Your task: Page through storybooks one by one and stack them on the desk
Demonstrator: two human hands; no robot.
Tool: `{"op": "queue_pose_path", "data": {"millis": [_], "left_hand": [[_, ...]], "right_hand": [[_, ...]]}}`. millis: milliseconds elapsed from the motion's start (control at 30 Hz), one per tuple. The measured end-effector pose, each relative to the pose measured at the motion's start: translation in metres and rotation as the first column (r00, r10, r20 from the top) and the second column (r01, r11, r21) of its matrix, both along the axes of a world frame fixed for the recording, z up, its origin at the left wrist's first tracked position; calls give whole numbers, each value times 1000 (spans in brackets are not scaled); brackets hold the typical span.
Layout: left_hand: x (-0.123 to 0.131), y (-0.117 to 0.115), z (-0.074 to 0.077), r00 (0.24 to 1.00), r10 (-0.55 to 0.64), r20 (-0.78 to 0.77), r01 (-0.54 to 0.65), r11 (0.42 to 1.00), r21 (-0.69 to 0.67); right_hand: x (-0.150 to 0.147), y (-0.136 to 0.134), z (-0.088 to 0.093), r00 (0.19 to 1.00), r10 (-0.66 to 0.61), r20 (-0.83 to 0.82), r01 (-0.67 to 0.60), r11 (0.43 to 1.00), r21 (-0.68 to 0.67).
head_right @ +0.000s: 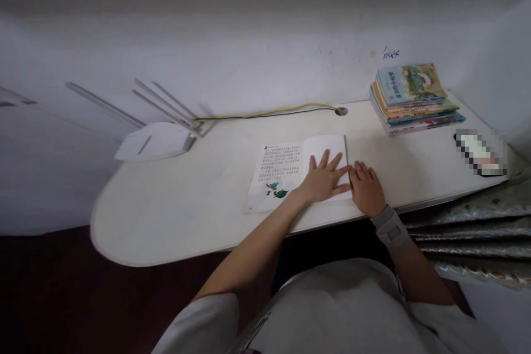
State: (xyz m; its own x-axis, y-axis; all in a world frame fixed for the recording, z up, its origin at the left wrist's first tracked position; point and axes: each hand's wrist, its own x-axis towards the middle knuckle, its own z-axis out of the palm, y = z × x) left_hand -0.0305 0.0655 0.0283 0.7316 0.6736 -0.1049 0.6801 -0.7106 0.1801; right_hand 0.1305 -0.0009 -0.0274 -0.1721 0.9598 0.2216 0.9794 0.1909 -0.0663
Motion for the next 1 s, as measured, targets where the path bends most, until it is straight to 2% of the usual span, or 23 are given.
{"op": "queue_pose_path", "data": {"millis": [267,633,1000], "left_hand": [[-14,-3,-21,996,76,-39,-75,997,23],[-9,-7,-25,996,79,-45,-77,996,35],[-8,-10,-27,996,79,-34,-78,996,45]], "right_hand": [[1,2,1,998,2,-56,-2,1000,7],[0,2,5,999,-11,-36,12,1000,13],[3,4,0,999,6,-50,-4,1000,23]]}}
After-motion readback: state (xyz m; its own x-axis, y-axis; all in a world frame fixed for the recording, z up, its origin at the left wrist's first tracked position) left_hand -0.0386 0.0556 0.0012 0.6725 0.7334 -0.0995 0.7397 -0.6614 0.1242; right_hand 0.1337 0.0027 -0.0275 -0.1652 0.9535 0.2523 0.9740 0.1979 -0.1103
